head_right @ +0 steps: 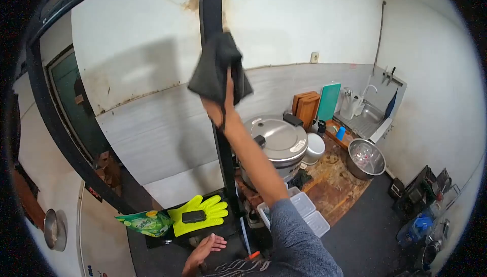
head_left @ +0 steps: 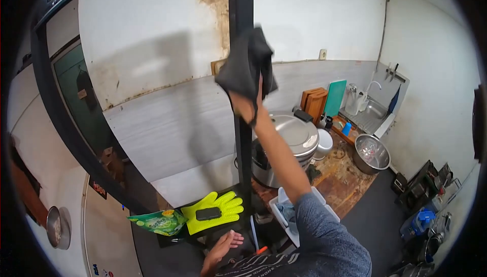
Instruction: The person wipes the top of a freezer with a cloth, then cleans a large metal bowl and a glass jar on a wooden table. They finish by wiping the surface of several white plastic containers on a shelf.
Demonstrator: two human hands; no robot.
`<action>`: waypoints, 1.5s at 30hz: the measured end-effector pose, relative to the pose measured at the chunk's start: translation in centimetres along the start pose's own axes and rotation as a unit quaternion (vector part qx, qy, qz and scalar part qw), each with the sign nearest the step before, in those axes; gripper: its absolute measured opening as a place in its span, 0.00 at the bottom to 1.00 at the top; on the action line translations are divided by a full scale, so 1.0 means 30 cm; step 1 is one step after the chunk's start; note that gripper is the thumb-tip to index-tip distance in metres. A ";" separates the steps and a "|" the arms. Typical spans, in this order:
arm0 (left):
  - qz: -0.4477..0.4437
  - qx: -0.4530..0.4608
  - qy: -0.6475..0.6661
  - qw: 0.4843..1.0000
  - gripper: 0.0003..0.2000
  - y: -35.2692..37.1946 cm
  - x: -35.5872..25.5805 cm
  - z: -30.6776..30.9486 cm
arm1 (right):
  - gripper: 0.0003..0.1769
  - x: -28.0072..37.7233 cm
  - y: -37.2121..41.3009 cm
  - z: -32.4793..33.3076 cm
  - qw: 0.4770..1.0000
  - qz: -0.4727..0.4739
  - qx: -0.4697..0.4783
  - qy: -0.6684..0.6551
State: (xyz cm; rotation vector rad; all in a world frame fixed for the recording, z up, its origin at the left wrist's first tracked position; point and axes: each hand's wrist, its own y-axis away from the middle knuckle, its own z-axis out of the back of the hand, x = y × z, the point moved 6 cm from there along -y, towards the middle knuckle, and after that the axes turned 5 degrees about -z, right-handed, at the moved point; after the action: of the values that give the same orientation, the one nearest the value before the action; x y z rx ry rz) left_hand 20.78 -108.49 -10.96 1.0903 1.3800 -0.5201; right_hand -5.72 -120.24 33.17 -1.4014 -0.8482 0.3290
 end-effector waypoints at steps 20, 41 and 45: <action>-0.003 0.092 -0.033 0.995 0.18 -0.078 -0.060 -0.193 | 0.13 -0.090 0.822 0.185 0.971 -0.187 -0.080 0.127; -0.153 0.243 0.010 0.958 0.22 -0.324 -0.288 -0.483 | 0.25 0.285 0.737 0.865 0.782 -0.183 0.078 0.590; -0.175 0.157 0.153 0.960 0.28 -0.471 -0.383 -0.637 | 0.25 0.078 0.883 1.050 0.920 -0.327 -0.054 0.208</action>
State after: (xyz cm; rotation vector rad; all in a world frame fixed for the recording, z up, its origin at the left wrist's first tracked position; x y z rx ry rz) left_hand -3.02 -102.11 -1.46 1.2214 1.8231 -0.8790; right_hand -18.57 -90.98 7.12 -1.1449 -0.9282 -0.5206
